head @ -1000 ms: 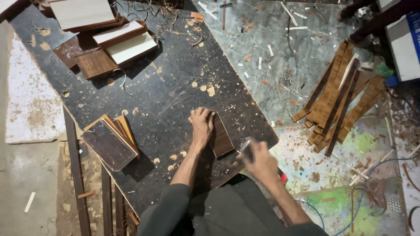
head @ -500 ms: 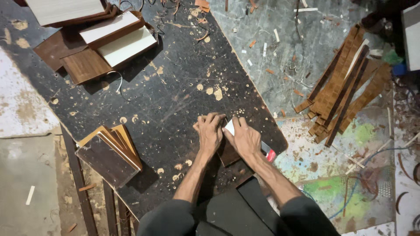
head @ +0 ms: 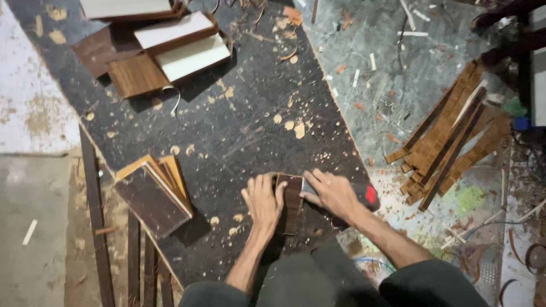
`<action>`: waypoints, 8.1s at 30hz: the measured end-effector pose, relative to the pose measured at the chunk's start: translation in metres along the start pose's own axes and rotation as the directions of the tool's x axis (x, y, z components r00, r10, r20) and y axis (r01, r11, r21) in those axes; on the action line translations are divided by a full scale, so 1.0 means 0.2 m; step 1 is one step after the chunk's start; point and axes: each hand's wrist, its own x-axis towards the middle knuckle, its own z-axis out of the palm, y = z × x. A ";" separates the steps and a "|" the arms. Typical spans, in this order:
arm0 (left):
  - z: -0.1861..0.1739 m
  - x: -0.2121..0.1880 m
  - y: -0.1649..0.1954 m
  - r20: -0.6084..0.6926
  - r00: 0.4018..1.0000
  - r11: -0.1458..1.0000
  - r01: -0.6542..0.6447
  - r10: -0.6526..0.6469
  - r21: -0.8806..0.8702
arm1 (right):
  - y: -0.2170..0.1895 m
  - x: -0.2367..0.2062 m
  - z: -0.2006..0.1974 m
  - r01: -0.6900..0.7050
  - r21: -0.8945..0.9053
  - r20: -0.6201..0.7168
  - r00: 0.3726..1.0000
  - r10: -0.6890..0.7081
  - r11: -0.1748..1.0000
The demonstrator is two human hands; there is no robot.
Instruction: The person uses a hand plane to shave thin curls from small rectangular wooden blocks on a workbench. They repeatedly pick up blocks, plane their edges and faces, and place them back on the table, handling several pieces throughout the clip.
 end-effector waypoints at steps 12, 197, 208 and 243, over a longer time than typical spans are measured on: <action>0.12 -0.11 0.08 -0.110 0.994 0.997 0.021 -0.013 0.075 | -0.20 0.00 0.06 -0.271 0.075 0.008 0.962 0.271 0.960; -0.14 0.28 -0.22 0.164 0.753 0.752 -0.654 0.637 0.083 | -0.04 0.30 0.08 0.012 0.011 -0.001 1.000 -0.012 1.000; -0.18 0.15 -0.22 -0.440 0.860 0.966 -0.232 0.258 0.113 | 0.07 0.62 0.11 0.497 -0.077 0.231 0.852 -0.469 0.864; -0.27 0.20 -0.23 0.268 0.698 0.691 -0.710 0.664 0.135 | 0.15 0.27 0.01 -0.193 0.905 -0.137 0.711 0.689 0.378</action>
